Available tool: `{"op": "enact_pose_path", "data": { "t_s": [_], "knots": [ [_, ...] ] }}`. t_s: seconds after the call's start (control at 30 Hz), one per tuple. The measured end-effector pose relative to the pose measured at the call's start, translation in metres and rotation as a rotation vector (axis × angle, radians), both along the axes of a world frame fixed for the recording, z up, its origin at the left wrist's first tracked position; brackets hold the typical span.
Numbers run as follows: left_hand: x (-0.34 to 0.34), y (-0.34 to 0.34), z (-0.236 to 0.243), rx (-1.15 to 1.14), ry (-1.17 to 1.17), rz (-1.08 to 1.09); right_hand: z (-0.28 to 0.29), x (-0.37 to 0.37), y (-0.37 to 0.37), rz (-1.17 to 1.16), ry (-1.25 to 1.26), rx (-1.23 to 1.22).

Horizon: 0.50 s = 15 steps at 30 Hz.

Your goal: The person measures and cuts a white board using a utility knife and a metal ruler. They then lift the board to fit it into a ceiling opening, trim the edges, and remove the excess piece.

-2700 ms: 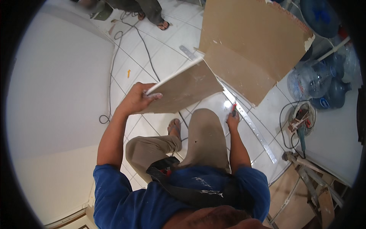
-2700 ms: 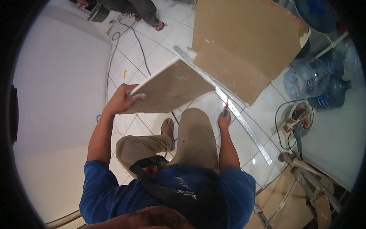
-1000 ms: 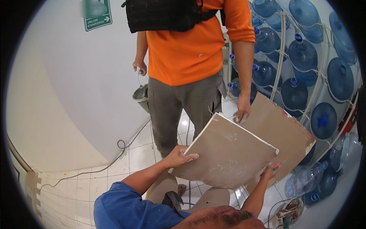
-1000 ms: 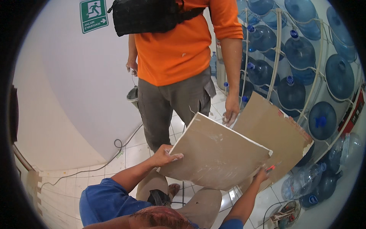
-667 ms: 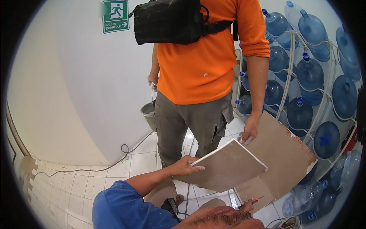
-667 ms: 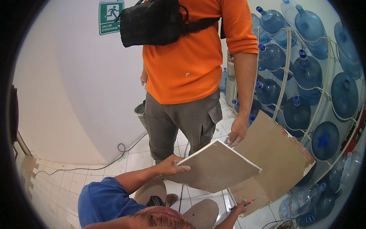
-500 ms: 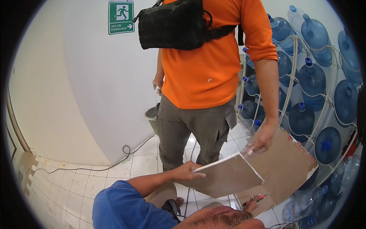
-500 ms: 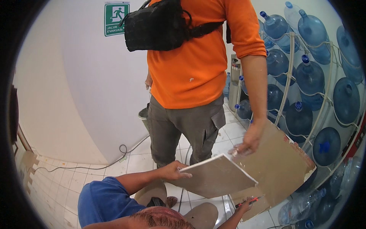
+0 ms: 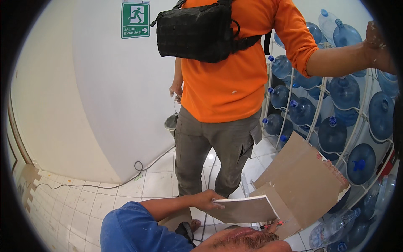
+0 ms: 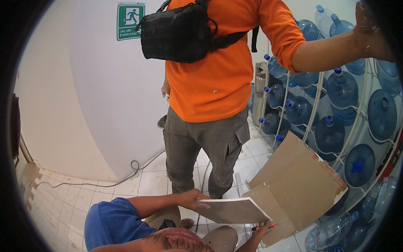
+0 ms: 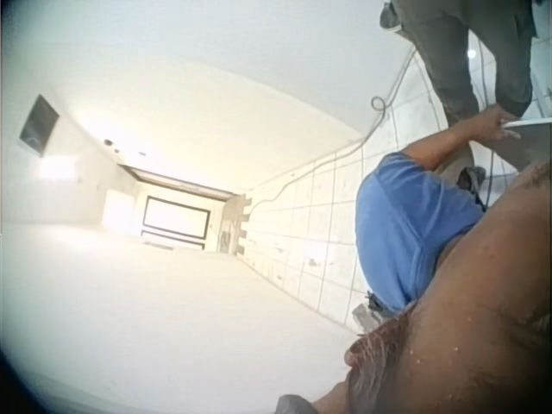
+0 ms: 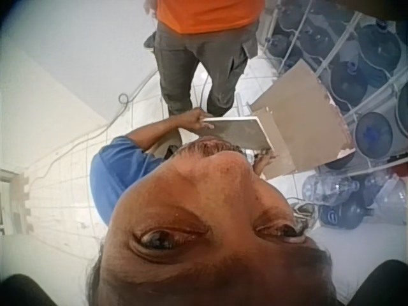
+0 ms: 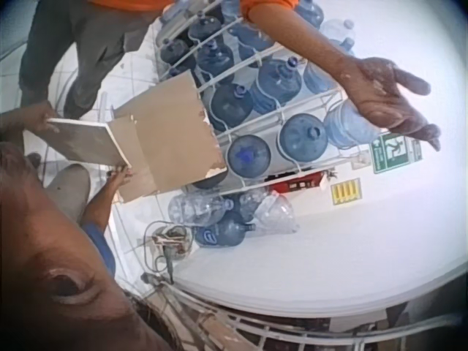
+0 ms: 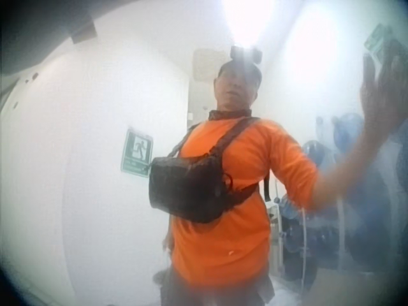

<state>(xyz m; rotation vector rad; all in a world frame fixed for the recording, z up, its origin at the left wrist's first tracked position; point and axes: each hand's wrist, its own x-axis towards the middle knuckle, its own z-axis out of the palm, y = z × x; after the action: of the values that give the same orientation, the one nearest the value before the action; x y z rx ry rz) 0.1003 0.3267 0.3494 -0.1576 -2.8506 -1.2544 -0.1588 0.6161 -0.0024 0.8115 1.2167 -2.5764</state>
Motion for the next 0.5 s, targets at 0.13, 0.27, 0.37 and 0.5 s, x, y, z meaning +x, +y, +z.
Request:
{"op": "enact_pose_path", "data": {
  "t_s": [0.13, 0.27, 0.37, 0.5],
  "knots": [
    [-0.004, -0.005, -0.008, -0.037, -0.017, -0.063, -0.049, -0.012, 0.012, 0.051, -0.080, -0.020],
    [0.004, -0.010, -0.008, -0.067, -0.045, -0.055, -0.103, 0.006, 0.010, 0.082, -0.143, -0.086],
    [-0.017, -0.007, -0.001, -0.034, -0.015, -0.106, -0.136, -0.022, 0.033, 0.030, -0.104, -0.247],
    [-0.001, -0.012, -0.011, 0.015, -0.070, -0.056, -0.132, 0.008, 0.012, 0.019, -0.168, -0.087]
  ]
}}
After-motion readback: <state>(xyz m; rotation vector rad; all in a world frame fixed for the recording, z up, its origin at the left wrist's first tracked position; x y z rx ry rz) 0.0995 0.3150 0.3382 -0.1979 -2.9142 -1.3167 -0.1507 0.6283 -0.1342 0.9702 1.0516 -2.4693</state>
